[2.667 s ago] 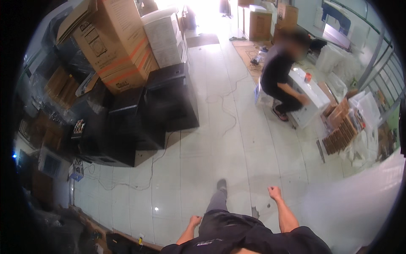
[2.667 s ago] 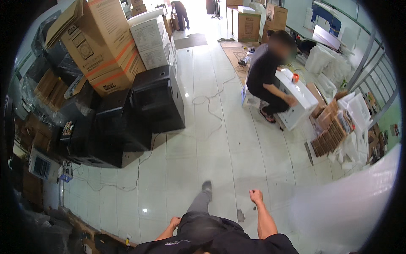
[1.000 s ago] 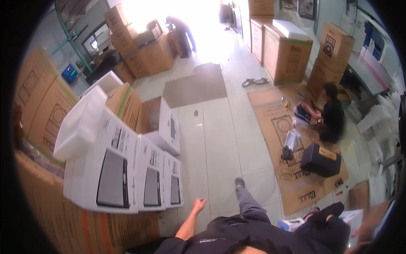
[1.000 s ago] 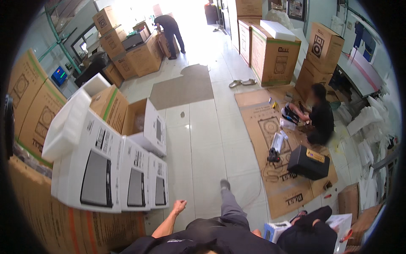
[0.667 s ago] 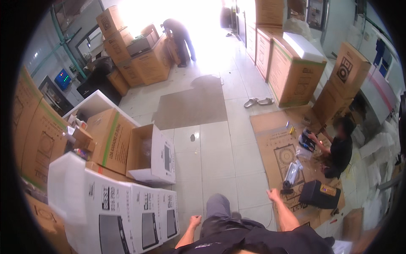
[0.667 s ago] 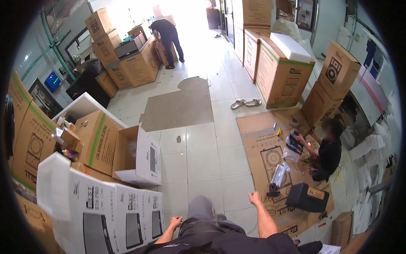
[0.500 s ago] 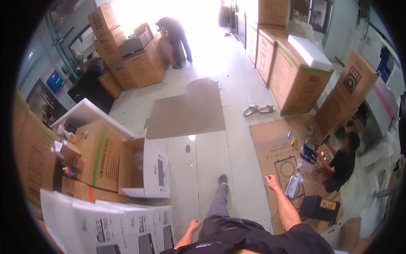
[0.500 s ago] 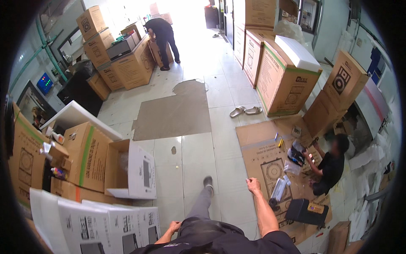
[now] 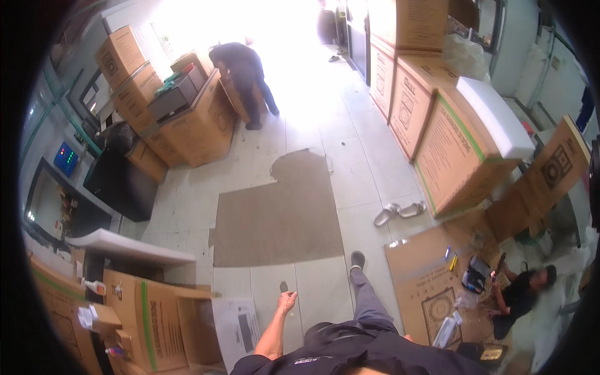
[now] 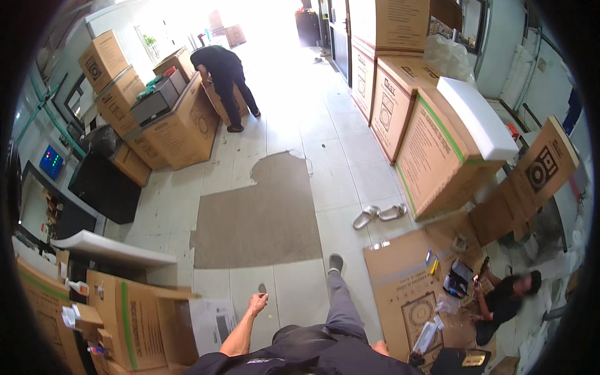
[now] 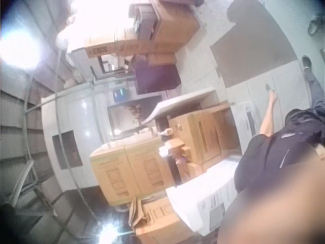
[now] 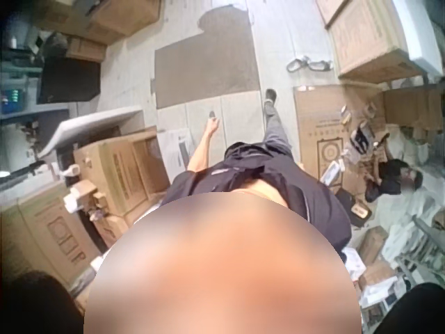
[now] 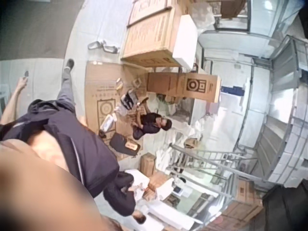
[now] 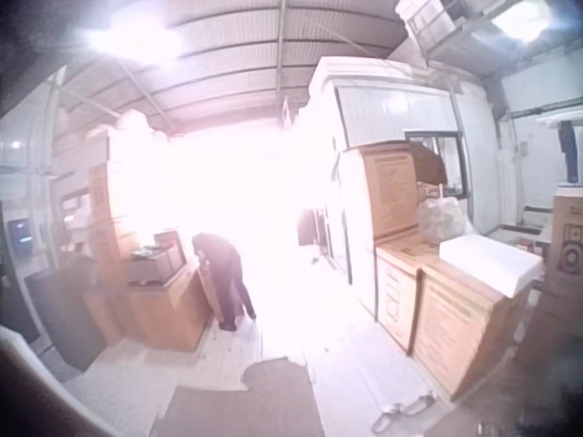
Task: The person uses a cordless drill to fasten screws into a portable speaker, then wipes the surface with a cloth. The person places the finished speaker on a stack of similar units.
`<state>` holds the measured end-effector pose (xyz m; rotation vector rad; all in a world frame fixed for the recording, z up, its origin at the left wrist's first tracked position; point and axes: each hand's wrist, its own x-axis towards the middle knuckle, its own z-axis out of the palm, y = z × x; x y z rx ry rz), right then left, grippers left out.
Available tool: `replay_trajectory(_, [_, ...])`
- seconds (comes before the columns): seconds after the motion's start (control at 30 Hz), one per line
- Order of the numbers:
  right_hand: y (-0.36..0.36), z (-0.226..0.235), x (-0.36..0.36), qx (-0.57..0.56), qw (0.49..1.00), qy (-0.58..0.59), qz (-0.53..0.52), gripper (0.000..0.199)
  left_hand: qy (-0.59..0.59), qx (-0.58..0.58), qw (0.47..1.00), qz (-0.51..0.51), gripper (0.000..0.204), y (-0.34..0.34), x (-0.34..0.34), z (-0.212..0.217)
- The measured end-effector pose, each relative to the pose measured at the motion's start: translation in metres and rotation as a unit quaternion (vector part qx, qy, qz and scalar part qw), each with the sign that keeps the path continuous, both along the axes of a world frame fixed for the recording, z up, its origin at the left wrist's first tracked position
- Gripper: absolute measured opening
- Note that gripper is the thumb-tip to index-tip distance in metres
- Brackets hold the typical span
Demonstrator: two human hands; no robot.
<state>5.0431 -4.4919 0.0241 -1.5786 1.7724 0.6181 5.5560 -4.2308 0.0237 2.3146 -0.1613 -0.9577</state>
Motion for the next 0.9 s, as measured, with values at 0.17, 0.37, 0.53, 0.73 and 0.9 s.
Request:
replay_trajectory(0.17, [-0.123,-0.064,0.141,-0.022,0.998,-0.027,-0.054,0.052,0.024,0.075,0.996,-0.050,0.052,-0.132,0.116,0.006])
replay_trajectory(0.37, [-0.399,-0.008,0.418,-0.020,0.983,-0.169,0.075,0.056,0.072,0.021,0.996,0.040,0.051,-0.240,0.198,0.049])
replay_trajectory(0.53, [-0.592,0.039,0.669,-0.152,0.944,-0.233,0.179,0.047,0.092,0.082,0.992,-0.019,0.050,-0.309,0.298,0.021])
replay_trajectory(0.73, [-0.677,0.059,0.820,-0.141,0.948,-0.185,0.218,0.050,0.237,0.165,0.954,0.079,0.048,-0.408,0.485,0.008])
replay_trajectory(0.9, [-0.682,0.055,0.866,-0.032,0.982,-0.097,0.161,0.052,0.040,0.081,0.996,0.020,0.043,-0.526,0.696,0.028])
